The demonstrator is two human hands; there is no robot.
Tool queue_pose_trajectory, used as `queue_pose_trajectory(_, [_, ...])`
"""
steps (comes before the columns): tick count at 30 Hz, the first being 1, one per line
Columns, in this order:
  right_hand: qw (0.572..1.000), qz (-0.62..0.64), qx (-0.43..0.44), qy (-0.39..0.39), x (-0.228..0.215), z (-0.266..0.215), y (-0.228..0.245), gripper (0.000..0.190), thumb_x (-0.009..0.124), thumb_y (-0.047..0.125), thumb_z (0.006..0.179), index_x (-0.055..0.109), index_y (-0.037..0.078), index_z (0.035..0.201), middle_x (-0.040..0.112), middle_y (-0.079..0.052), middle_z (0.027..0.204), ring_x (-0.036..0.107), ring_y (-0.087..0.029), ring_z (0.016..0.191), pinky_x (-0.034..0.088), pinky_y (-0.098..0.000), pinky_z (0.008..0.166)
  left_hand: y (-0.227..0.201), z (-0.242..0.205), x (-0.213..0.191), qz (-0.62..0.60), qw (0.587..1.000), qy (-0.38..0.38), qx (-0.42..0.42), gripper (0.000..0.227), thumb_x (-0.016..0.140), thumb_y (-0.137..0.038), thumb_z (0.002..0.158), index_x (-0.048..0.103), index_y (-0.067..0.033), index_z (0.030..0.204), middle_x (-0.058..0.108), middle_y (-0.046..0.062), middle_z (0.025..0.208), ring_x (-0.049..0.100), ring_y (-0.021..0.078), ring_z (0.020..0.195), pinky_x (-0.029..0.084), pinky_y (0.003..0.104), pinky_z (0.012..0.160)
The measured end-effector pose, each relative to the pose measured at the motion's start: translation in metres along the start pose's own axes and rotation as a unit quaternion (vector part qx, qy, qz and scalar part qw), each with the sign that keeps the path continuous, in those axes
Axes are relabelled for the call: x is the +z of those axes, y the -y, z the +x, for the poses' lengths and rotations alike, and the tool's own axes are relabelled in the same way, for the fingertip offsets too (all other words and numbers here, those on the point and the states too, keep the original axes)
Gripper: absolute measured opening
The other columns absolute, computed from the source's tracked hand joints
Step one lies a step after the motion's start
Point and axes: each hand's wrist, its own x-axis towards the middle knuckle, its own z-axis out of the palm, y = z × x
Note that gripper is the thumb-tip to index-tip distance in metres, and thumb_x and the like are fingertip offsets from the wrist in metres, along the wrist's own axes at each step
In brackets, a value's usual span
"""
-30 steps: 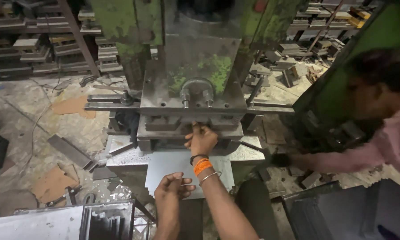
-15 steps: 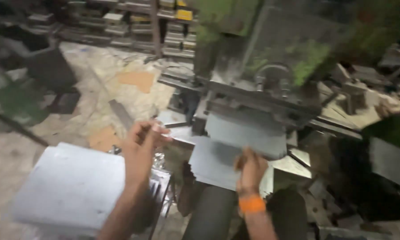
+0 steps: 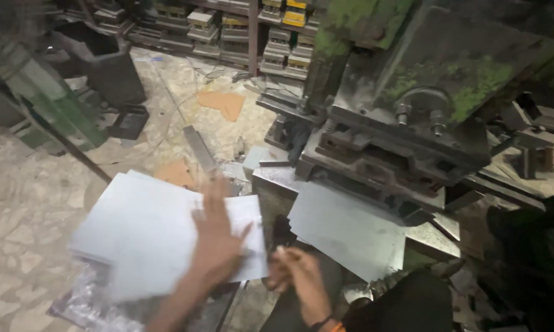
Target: The recorder is operating a metal stamping press to shape or cut thin metal sheets, moving them between stacks and the press machine.
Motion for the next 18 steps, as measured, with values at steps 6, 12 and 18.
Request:
queue_pose_trajectory(6, [0.969, 0.150, -0.027, 0.196, 0.010, -0.009, -0.004, 0.034, 0.056, 0.008, 0.098, 0.057, -0.012, 0.124, 0.067, -0.023, 0.099, 0.070, -0.033, 0.065, 0.060, -0.0350, 0.059, -0.024, 0.009, -0.012, -0.067, 0.993, -0.076, 0.068, 0.090, 0.019, -0.066, 0.096, 0.008, -0.0070, 0.163, 0.006, 0.016, 0.172, 0.003, 0.0312, 0.160, -0.008, 0.063, 0.123])
queue_pose_trajectory(12, [0.974, 0.112, -0.106, 0.166, -0.017, -0.027, 0.024, 0.036, 0.055, 0.005, 0.098, 0.061, -0.021, 0.122, 0.070, -0.026, 0.097, 0.065, -0.027, 0.069, 0.058, -0.0388, 0.064, 0.025, -0.002, -0.070, -0.216, 0.956, -0.159, -0.117, 0.060, 0.045, -0.018, 0.092, 0.042, 0.0029, 0.149, 0.050, 0.025, 0.145, 0.049, 0.0393, 0.132, 0.035, 0.049, 0.111])
queue_pose_trajectory(18, [0.966, 0.191, -0.142, 0.098, -0.057, -0.009, 0.021, 0.039, 0.055, 0.005, 0.098, 0.050, -0.019, 0.128, 0.063, -0.027, 0.103, 0.065, -0.032, 0.073, 0.057, -0.0453, 0.067, 0.004, -0.001, -0.088, -0.473, 0.812, -0.031, -0.341, 0.084, 0.014, -0.058, 0.099, 0.041, 0.0012, 0.153, 0.057, 0.026, 0.140, 0.058, 0.0366, 0.119, 0.043, 0.047, 0.102])
